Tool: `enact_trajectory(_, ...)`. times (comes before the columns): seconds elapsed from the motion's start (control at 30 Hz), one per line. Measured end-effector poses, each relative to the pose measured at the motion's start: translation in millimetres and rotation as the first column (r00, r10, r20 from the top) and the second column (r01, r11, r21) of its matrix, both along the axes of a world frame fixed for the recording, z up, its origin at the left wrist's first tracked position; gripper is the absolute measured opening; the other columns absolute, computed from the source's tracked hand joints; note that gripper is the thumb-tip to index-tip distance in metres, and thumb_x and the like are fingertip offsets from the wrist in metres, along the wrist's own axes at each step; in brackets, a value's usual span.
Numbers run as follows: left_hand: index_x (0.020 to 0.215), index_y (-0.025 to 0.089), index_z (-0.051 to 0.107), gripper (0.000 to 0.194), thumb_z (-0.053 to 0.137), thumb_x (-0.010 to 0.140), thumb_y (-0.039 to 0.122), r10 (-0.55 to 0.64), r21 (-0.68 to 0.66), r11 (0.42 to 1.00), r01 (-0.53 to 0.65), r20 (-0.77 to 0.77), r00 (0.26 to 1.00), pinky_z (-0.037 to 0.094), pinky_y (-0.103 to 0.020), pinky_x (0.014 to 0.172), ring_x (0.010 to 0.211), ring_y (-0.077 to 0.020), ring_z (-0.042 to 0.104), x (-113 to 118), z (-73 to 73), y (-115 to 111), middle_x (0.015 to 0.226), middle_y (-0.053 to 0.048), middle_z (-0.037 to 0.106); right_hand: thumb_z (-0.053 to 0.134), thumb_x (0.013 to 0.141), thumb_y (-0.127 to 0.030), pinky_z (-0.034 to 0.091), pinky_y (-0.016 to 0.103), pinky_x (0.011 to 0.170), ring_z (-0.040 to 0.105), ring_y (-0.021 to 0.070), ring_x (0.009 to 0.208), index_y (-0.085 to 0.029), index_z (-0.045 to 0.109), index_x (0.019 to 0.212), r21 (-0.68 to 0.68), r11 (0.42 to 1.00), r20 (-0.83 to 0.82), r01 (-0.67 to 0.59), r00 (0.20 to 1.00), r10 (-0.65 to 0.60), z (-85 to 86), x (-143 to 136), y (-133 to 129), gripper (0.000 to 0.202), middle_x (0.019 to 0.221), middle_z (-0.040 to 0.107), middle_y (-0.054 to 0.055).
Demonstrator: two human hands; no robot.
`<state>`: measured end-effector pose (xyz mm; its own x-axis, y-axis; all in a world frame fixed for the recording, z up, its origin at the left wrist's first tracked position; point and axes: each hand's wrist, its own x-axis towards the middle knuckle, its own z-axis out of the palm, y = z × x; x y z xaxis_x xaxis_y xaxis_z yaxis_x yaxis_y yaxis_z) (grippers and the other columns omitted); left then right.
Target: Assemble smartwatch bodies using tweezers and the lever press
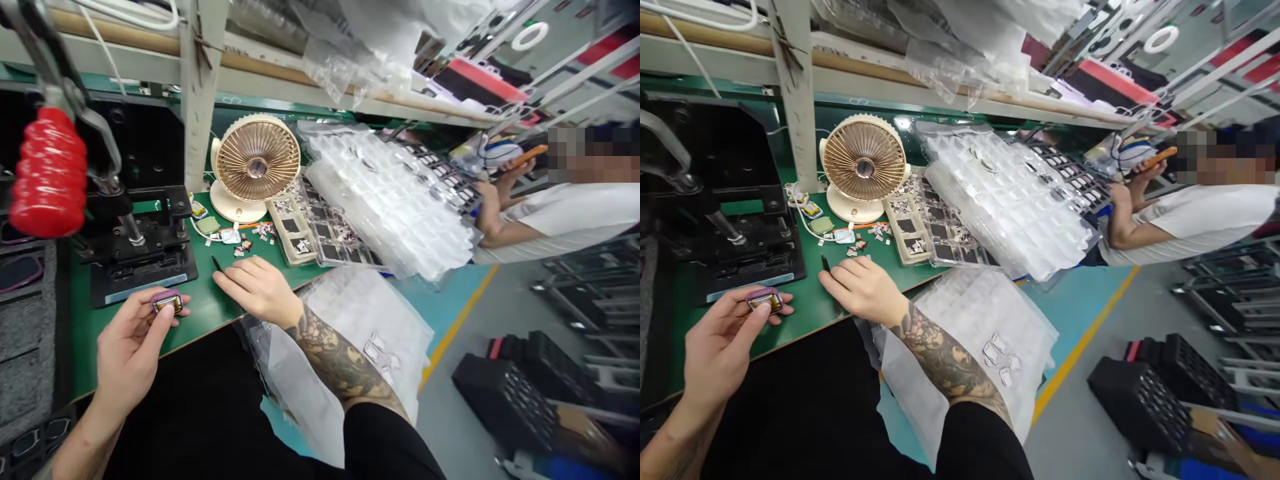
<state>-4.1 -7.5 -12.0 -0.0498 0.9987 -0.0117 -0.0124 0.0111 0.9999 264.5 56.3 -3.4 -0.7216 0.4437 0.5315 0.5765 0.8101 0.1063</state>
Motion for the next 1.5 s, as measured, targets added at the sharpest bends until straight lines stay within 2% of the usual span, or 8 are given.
enact_trajectory(0.13, 0.126, 0.021, 0.078, 0.032, 0.085, 0.105, 0.044, 0.004, -0.005, 1.000, -0.004, -0.012, 1.000, 0.069, -0.032, 0.081, 0.099, -0.0250, 0.086, 1.3, 5.6, 0.2, 0.117, -0.009, 0.088, 0.054, 0.117, -0.015, 0.055, 0.038, 0.082, 0.071, 0.0202, 0.095, -0.022, 0.076, 0.133, -0.147, 0.983, 0.138, 0.106, 0.987, -0.086, -4.1, 1.0, 7.3, 0.028, 0.109, 0.082, 0.007)
enact_trajectory(0.27, 0.118, 0.027, 0.081, 0.025, 0.084, 0.103, 0.046, 0.022, 0.012, 1.000, -0.021, -0.032, 0.999, 0.069, -0.038, 0.076, 0.096, -0.0277, 0.084, -0.8, 2.9, -1.3, 0.110, -0.005, 0.088, 0.050, 0.118, -0.020, 0.057, 0.038, 0.091, 0.073, 0.0225, 0.108, -0.025, 0.078, 0.133, -0.230, 0.885, 0.030, 0.404, 0.912, -0.409, 31.6, 59.1, 3.4, 0.032, 0.122, 0.083, 0.009)
enact_trajectory(0.43, 0.113, 0.031, 0.084, 0.023, 0.088, 0.098, 0.049, 0.031, -0.030, 0.999, -0.032, -0.042, 0.999, 0.069, -0.044, 0.074, 0.098, -0.0330, 0.084, -3.9, 2.0, -4.7, 0.107, -0.003, 0.088, 0.047, 0.111, -0.017, 0.054, 0.037, 0.086, 0.074, 0.0279, 0.104, -0.019, 0.079, 0.137, -0.158, 0.358, 0.294, 0.920, 0.389, -0.873, 80.4, 142.7, -5.4, 0.040, 0.123, 0.081, 0.017)
enact_trajectory(0.5, 0.112, 0.029, 0.084, 0.023, 0.089, 0.098, 0.047, 0.048, -0.041, 0.998, -0.049, -0.027, 0.998, 0.066, -0.043, 0.071, 0.095, -0.0331, 0.083, -4.3, 1.7, -3.7, 0.105, -0.004, 0.088, 0.047, 0.108, -0.012, 0.051, 0.035, 0.083, 0.074, 0.0275, 0.100, -0.019, 0.078, 0.138, -0.117, 0.265, 0.428, 0.957, 0.289, -0.856, 84.3, 160.1, -1.3, 0.044, 0.123, 0.080, 0.018)
enact_trajectory(0.8, 0.116, 0.018, 0.074, 0.025, 0.084, 0.105, 0.038, 0.059, 0.005, 0.998, -0.063, 0.299, 0.952, 0.059, -0.032, 0.065, 0.080, -0.0251, 0.083, -0.6, -0.6, 9.1, 0.100, -0.010, 0.087, 0.071, 0.101, -0.014, 0.031, 0.035, 0.070, 0.052, 0.0170, 0.067, -0.021, 0.085, 0.117, -0.136, 0.283, 0.421, 0.949, 0.314, -0.851, 51.8, 178.7, 29.1, 0.023, 0.090, 0.079, 0.012)
enact_trajectory(0.93, 0.114, 0.018, 0.071, 0.027, 0.082, 0.107, 0.042, 0.050, 0.000, 0.999, -0.054, 0.372, 0.927, 0.059, -0.030, 0.064, 0.076, -0.0228, 0.082, -0.4, 3.3, 15.6, 0.096, -0.011, 0.085, 0.076, 0.100, -0.018, 0.036, 0.040, 0.073, 0.054, 0.0210, 0.070, -0.025, 0.085, 0.132, -0.125, 0.272, 0.394, 0.954, 0.299, -0.869, 45.2, 193.0, 38.2, 0.034, 0.098, 0.083, 0.019)
enact_trajectory(1.23, 0.113, 0.019, 0.071, 0.026, 0.081, 0.107, 0.043, 0.029, 0.015, 0.999, -0.037, 0.377, 0.926, 0.058, -0.030, 0.064, 0.074, -0.0204, 0.078, -3.4, 3.5, 15.0, 0.093, -0.009, 0.083, 0.072, 0.106, -0.028, 0.033, 0.042, 0.074, 0.063, 0.0245, 0.075, -0.026, 0.087, 0.133, -0.095, 0.165, 0.417, 0.982, 0.190, -0.889, 43.2, 185.6, 43.4, 0.031, 0.097, 0.083, 0.022)
enact_trajectory(1.5, 0.117, 0.020, 0.074, 0.018, 0.078, 0.110, 0.036, 0.017, 0.018, 1.000, -0.025, 0.340, 0.940, 0.058, -0.031, 0.067, 0.079, -0.0216, 0.079, -3.8, 1.1, 10.2, 0.098, -0.008, 0.083, 0.070, 0.105, -0.025, 0.033, 0.039, 0.077, 0.061, 0.0237, 0.077, -0.024, 0.088, 0.130, -0.186, 0.238, 0.294, 0.953, 0.285, -0.912, 41.2, 187.4, 33.9, 0.031, 0.098, 0.084, 0.019)
